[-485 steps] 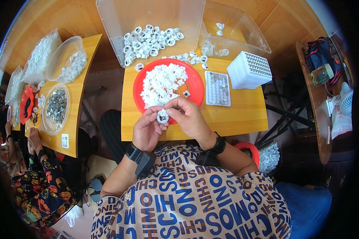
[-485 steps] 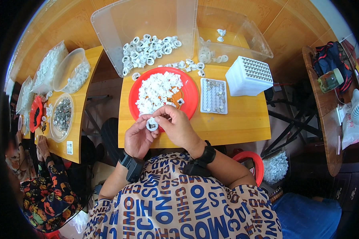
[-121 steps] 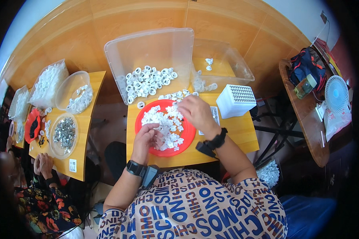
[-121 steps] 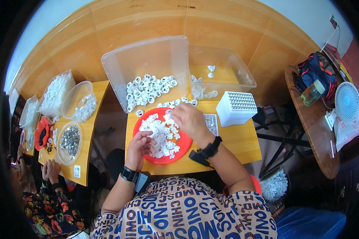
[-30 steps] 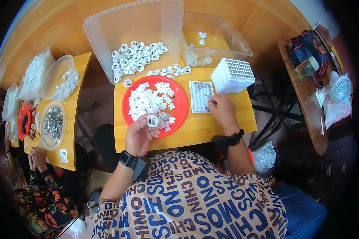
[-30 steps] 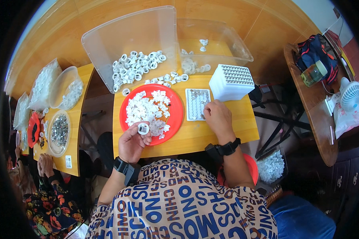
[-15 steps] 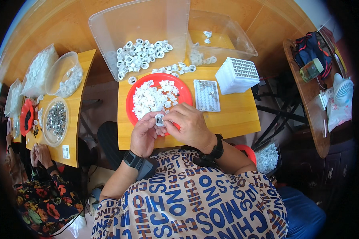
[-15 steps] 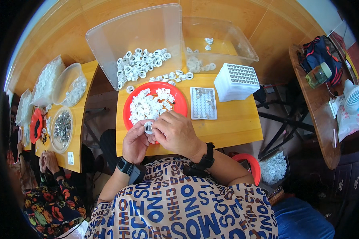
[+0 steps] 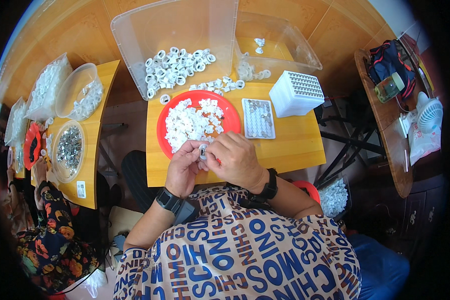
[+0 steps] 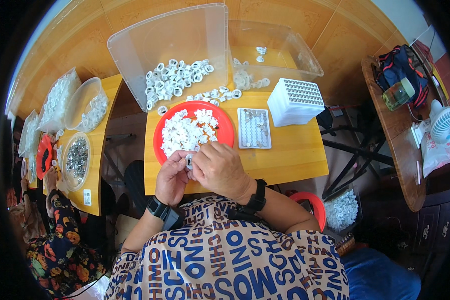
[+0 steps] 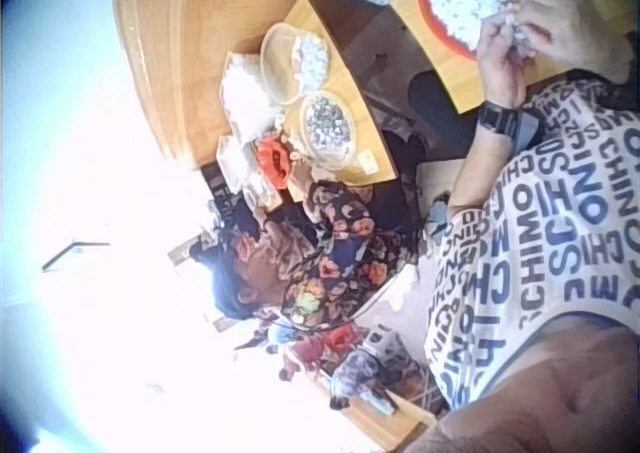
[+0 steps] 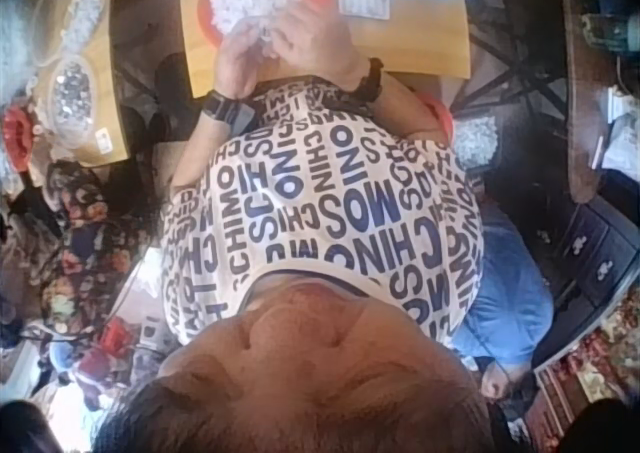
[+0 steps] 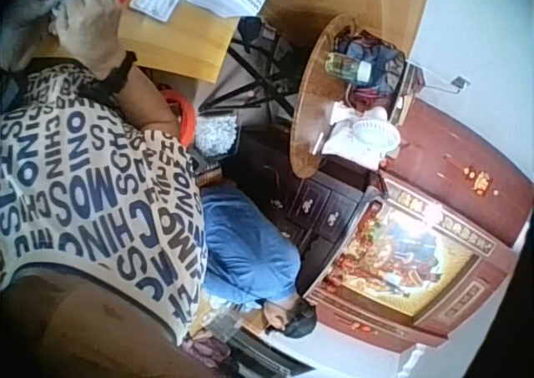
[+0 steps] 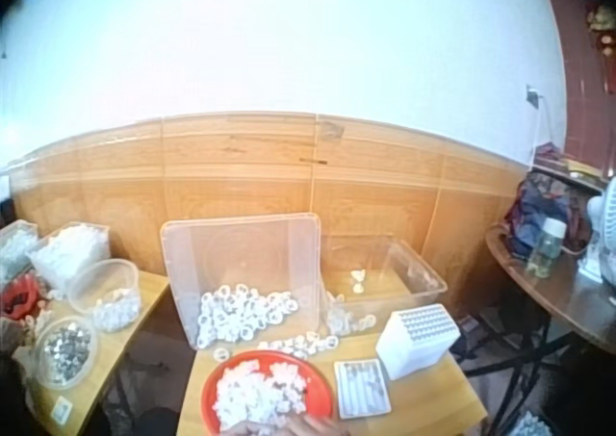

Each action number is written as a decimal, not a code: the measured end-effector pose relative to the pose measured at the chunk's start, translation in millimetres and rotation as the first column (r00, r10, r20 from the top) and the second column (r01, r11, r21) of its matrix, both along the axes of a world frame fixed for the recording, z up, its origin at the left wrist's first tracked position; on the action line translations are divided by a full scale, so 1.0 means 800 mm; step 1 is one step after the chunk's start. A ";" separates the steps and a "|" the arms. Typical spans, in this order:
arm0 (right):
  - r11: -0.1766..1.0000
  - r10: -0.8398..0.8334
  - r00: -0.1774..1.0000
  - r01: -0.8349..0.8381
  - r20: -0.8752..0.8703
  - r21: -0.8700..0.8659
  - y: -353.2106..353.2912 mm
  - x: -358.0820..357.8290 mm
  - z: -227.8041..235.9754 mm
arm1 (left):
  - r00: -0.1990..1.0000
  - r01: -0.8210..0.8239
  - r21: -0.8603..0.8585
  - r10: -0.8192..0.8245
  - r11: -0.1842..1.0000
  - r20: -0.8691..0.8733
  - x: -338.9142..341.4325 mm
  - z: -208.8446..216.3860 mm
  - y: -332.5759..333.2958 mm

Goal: Assembling small white plastic components into a circular frame at a workbench.

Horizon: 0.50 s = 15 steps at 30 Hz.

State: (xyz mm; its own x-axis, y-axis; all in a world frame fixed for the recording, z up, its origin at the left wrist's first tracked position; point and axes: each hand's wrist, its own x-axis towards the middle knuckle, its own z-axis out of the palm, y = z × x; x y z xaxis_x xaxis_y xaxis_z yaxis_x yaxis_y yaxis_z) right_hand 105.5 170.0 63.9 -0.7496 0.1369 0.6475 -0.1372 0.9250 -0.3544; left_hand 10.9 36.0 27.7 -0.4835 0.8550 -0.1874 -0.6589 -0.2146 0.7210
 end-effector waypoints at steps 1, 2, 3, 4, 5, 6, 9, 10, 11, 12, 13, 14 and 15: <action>1.000 0.000 1.000 0.000 0.000 -0.001 0.000 0.000 0.000 | 1.000 0.000 -0.001 0.000 1.000 0.000 0.000 -0.001 0.000; 1.000 0.010 1.000 -0.010 0.012 -0.023 0.001 0.000 0.000 | 1.000 0.003 -0.008 -0.003 1.000 -0.017 0.000 -0.002 -0.001; 0.999 0.021 0.999 -0.020 0.024 -0.045 0.001 -0.001 0.000 | 0.999 0.007 -0.015 -0.007 1.000 -0.033 0.000 -0.002 -0.002; 0.999 0.021 0.999 -0.020 0.025 -0.046 0.004 -0.002 -0.003 | 0.999 0.007 -0.016 -0.007 1.000 -0.033 0.000 -0.002 -0.002; 0.985 0.073 0.996 -0.063 0.057 -0.158 0.007 -0.003 -0.007 | 0.999 0.012 -0.024 -0.013 1.000 -0.037 0.000 -0.001 -0.003; 0.958 0.128 0.988 -0.101 0.084 -0.269 0.009 -0.004 -0.010 | 0.999 0.018 -0.032 -0.019 0.999 -0.041 0.000 -0.001 -0.003; 0.957 0.129 0.983 -0.088 0.133 -0.276 0.010 -0.002 -0.011 | 0.999 0.021 -0.040 -0.023 0.999 -0.042 -0.001 -0.003 -0.004; 0.957 0.129 0.983 -0.088 0.132 -0.278 0.009 -0.001 -0.010 | 0.999 0.022 -0.041 -0.024 0.999 -0.042 -0.001 -0.005 -0.003; 0.971 0.125 0.985 -0.098 0.117 -0.217 0.009 -0.001 -0.008 | 0.999 0.010 -0.044 -0.012 0.999 -0.030 -0.002 -0.007 -0.003; 0.982 0.122 0.987 -0.106 0.101 -0.156 0.009 0.000 -0.006 | 1.000 -0.001 -0.046 0.000 0.999 -0.017 -0.003 -0.010 -0.002; 0.982 0.123 0.987 -0.106 0.101 -0.155 0.010 0.001 -0.006 | 1.000 -0.002 -0.046 0.001 0.999 -0.018 -0.005 -0.012 -0.001; 0.977 0.123 0.988 -0.104 0.096 -0.188 0.012 0.003 -0.005 | 1.000 -0.021 -0.037 0.021 0.999 0.008 -0.007 -0.014 0.000; 0.970 0.123 0.988 -0.100 0.091 -0.220 0.015 0.007 -0.005 | 0.999 -0.040 -0.028 0.041 0.999 0.034 -0.009 -0.015 0.000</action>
State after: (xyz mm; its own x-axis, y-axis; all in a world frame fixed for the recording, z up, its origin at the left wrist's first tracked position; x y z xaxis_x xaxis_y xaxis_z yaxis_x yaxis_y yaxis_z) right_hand 110.8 181.8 60.2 -0.8295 0.1757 0.5302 -0.1873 0.8068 -0.5603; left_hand 3.8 35.8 15.7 -0.5103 0.8295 -0.2270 -0.6744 -0.2223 0.7041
